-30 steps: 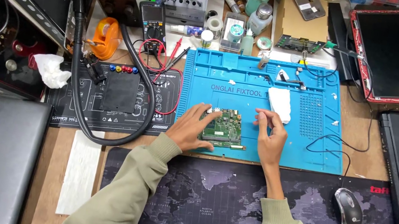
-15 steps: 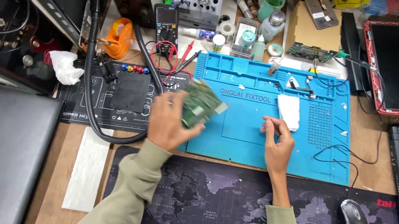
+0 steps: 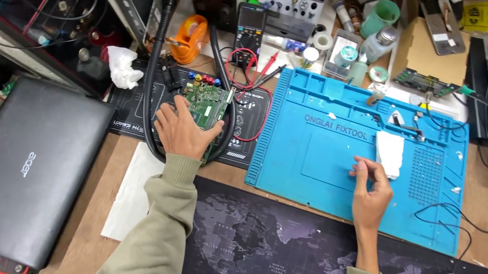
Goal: Repairing a motherboard using a heat gun and cleaning it before inspecting a laptop screen assembly
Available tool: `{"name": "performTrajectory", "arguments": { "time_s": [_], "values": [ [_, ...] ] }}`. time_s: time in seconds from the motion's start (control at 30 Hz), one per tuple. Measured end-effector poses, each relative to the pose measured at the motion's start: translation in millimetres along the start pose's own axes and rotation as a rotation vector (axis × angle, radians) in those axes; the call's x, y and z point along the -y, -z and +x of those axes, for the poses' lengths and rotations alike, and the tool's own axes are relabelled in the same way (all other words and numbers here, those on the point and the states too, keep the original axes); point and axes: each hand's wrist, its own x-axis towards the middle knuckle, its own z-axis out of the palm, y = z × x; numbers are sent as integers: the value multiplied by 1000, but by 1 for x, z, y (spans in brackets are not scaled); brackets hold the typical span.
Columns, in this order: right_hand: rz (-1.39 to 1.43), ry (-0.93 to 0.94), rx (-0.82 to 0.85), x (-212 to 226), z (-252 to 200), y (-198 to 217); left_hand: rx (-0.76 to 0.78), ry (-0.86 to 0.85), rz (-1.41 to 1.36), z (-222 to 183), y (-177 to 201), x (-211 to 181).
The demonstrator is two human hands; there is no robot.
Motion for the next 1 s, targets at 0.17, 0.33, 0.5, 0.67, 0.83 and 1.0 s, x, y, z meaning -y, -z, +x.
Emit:
{"name": "performTrajectory", "arguments": {
  "time_s": [0.17,0.33,0.5,0.67,0.83,1.0],
  "values": [
    [-35,15,-1,1,-1,-1,-46,27,46,-4,3,1],
    [-73,29,10,7,-3,-3,-81,50,89,1,-4,9],
    [-73,40,23,3,-3,-2,-47,80,150,4,-11,17],
    [-64,45,16,1,-2,-3,0,42,109,7,-5,12],
    [-60,43,17,2,-2,-2,-18,58,1,10,-31,15],
    [-76,41,43,2,0,-1,-23,44,-12,4,-48,28]
  ]
}}
